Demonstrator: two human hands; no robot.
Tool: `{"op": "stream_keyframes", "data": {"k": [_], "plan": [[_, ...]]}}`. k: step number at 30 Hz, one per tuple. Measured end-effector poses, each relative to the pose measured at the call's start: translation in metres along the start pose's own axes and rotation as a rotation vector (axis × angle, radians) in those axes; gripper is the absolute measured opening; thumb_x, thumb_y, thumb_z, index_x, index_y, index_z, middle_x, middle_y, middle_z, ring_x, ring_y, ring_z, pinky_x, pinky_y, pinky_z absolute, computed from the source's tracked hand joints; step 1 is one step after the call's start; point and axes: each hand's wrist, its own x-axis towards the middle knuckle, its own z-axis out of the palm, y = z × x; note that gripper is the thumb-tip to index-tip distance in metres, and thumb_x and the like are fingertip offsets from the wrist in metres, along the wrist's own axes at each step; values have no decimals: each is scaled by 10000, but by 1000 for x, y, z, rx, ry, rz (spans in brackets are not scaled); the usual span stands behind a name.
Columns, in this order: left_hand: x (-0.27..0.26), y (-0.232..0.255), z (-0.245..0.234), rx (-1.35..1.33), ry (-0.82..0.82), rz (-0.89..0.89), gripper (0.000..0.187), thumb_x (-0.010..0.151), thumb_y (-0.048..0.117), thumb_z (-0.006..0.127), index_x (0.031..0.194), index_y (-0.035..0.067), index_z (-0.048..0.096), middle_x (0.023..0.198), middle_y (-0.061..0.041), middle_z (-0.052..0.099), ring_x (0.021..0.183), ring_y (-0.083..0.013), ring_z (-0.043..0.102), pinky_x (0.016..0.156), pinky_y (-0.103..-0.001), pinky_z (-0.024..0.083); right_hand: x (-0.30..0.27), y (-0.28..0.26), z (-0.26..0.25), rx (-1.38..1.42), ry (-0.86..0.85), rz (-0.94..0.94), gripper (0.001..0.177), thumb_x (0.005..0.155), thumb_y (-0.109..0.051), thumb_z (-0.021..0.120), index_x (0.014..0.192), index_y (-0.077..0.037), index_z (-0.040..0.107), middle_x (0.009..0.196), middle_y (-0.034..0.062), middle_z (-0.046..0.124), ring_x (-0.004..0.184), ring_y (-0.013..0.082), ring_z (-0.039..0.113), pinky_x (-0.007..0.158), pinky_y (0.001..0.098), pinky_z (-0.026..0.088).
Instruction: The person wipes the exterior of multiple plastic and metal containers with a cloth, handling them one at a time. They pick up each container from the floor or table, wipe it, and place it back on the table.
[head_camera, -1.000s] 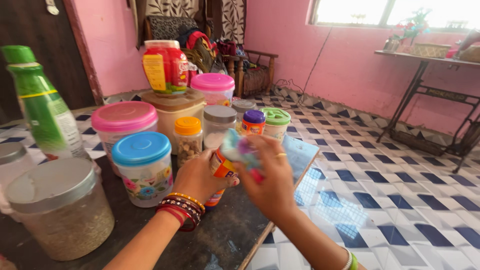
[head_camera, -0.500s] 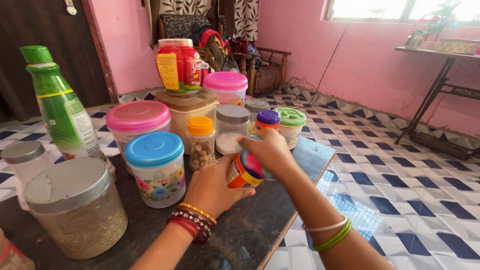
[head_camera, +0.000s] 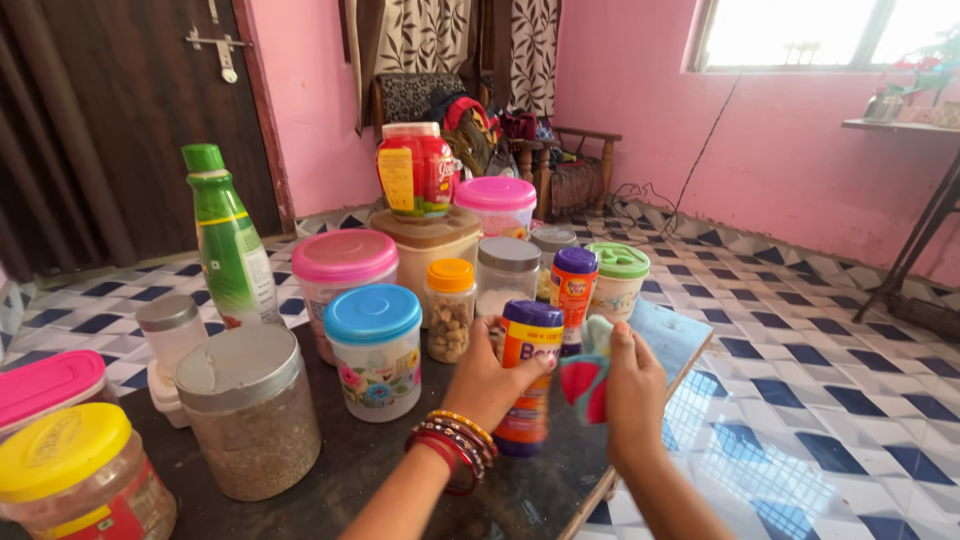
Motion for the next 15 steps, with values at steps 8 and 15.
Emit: {"op": "stream_keyframes", "data": {"k": [8,15], "plan": [[-3,3,31,-478,114,-110,527,937,502,620,1281,104,587,1084,-46,670,965,-129,629,850,-312,524,-49,-17,28,-473,-116,-858,479,1062,-281,468,1421,22,558,1349,270,594,1234,379,576,1012,446,461],[-4,19,28,-701,52,-151,480,948,489,600,1209,86,608,1066,-43,688,964,-117,670,869,-302,540,1,-36,37,239,-256,473,478,1056,-448,446,1218,-45,644,920,116,722,833,232,702,787,408,565]]}}
